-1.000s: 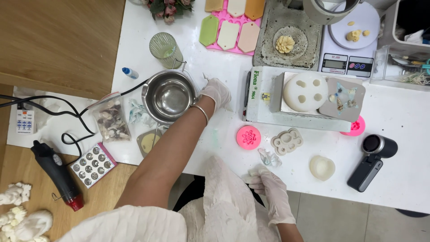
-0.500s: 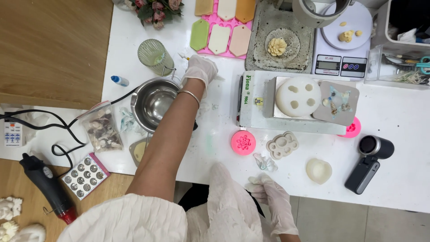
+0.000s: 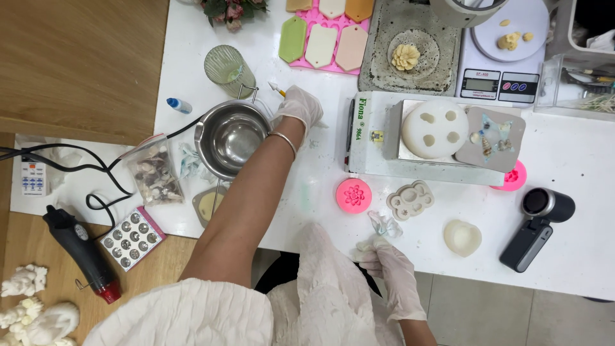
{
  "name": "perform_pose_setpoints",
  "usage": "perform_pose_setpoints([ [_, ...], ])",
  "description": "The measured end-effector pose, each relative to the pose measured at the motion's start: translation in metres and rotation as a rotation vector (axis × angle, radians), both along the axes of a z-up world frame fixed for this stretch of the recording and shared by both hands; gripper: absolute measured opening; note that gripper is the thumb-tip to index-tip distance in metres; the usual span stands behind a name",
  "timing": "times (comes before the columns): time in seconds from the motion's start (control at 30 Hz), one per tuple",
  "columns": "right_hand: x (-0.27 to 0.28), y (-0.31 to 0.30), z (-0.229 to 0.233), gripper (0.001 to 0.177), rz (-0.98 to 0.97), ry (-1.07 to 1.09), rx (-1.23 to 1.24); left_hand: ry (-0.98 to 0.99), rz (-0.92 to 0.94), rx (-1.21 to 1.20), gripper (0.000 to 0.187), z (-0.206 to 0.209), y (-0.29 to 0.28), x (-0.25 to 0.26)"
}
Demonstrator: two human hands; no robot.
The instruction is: Decorating and preparing handmade wax melts using molds, a heat gun, and decorative inserts.
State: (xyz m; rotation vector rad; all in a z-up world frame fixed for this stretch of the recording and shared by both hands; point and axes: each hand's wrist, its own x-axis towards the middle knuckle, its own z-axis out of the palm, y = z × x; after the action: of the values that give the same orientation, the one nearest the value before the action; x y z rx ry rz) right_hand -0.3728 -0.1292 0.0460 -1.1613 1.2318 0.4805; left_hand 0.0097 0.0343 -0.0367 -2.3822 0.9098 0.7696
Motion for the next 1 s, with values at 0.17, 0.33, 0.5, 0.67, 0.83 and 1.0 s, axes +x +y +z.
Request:
perform_pose_setpoints([
  [0.17,-0.003,0.003,-0.005,0.035,0.008,-0.011,-0.015,0.066,-0.052,0.035,0.025,0.012,-0.012,-0.023],
  [0.33,-0.005,0.003,-0.007,0.037,0.015,-0.065,0.004,0.084,-0.106,0.076,0.027,0.006,-0.016,-0.042],
  [0.5,-0.003,0.006,0.008,0.040,0.042,-0.090,0.000,0.086,-0.158,0.085,0.026,-0.010,-0.016,-0.061],
  [0.67,0.001,0.012,0.028,0.043,0.074,-0.099,-0.003,0.067,-0.265,0.087,0.024,-0.002,-0.015,-0.073],
  [0.83,0.000,0.011,0.038,0.044,0.102,-0.117,-0.006,0.031,-0.335,0.079,0.024,0.048,-0.016,-0.094],
  [1.0,0.001,0.010,0.025,0.043,0.125,-0.167,-0.017,0.093,-0.062,-0.036,0.031,0.144,0.001,-0.145],
])
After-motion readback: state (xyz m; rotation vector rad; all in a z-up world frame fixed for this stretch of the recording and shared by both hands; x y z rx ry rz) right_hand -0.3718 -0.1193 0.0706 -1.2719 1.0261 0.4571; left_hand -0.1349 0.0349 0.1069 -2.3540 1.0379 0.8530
